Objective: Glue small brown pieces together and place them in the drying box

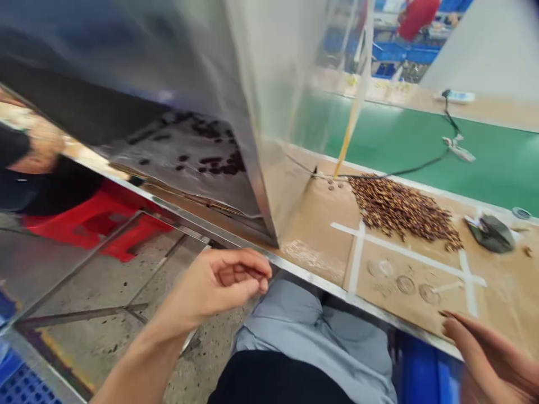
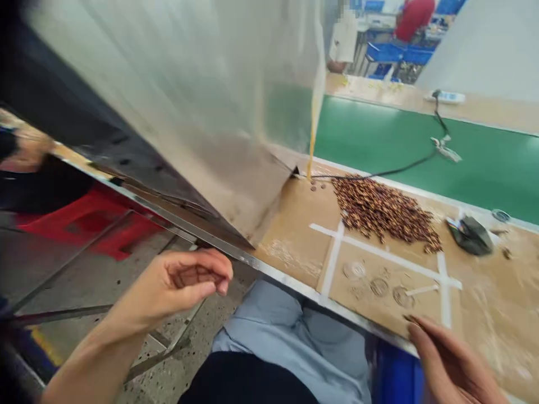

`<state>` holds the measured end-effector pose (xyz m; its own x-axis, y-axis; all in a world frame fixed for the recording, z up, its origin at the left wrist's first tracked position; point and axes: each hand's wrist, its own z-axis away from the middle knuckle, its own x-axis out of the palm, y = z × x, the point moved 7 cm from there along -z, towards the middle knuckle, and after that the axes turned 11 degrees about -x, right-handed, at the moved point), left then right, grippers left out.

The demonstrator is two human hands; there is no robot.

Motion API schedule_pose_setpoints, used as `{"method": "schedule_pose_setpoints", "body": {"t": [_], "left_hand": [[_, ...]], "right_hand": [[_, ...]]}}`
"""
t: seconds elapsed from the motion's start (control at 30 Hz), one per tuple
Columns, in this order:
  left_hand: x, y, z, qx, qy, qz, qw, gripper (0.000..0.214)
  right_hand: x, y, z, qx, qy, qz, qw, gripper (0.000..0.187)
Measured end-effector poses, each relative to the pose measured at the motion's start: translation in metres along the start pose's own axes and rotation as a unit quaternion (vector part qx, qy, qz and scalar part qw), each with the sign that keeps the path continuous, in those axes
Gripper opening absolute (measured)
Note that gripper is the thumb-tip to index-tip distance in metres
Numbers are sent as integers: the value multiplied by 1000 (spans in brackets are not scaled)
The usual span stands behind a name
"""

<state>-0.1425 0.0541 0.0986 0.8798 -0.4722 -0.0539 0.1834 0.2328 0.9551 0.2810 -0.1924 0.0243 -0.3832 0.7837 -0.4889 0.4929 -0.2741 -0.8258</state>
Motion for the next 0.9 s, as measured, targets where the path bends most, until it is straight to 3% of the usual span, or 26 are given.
{"method": "schedule_pose_setpoints", "body": {"t": [0.1, 0.17, 0.27, 0.33, 0.4, 0.7, 0.8, 0.9], "left_hand": [[68, -6, -2, 27, -12, -32, 999, 25], [101, -6, -8, 80, 0, -78, 994, 38], [130, -6, -15, 164, 12, -150, 975, 54], [139, -6, -16, 211, 12, -186, 959, 60], [144, -5, -15, 249, 6, -216, 944, 63], [162, -5, -14, 326, -21, -267, 907, 74], [164, -3, -13, 325, -25, -249, 912, 73], [159, -6, -22, 247, -44, -167, 953, 56]], "right_hand": [[27, -29, 27, 51, -83, -154, 983, 43], [60, -52, 45, 114, -164, -286, 937, 31], [97, -80, 65, 212, -226, -401, 862, 25], [110, -89, 71, 255, -231, -442, 829, 26], [116, -89, 73, 277, -222, -462, 813, 27], [126, -77, 65, 313, -204, -471, 799, 27], [130, -79, 62, 311, -218, -472, 796, 29], [130, -78, 57, 307, -226, -465, 799, 31]]}}
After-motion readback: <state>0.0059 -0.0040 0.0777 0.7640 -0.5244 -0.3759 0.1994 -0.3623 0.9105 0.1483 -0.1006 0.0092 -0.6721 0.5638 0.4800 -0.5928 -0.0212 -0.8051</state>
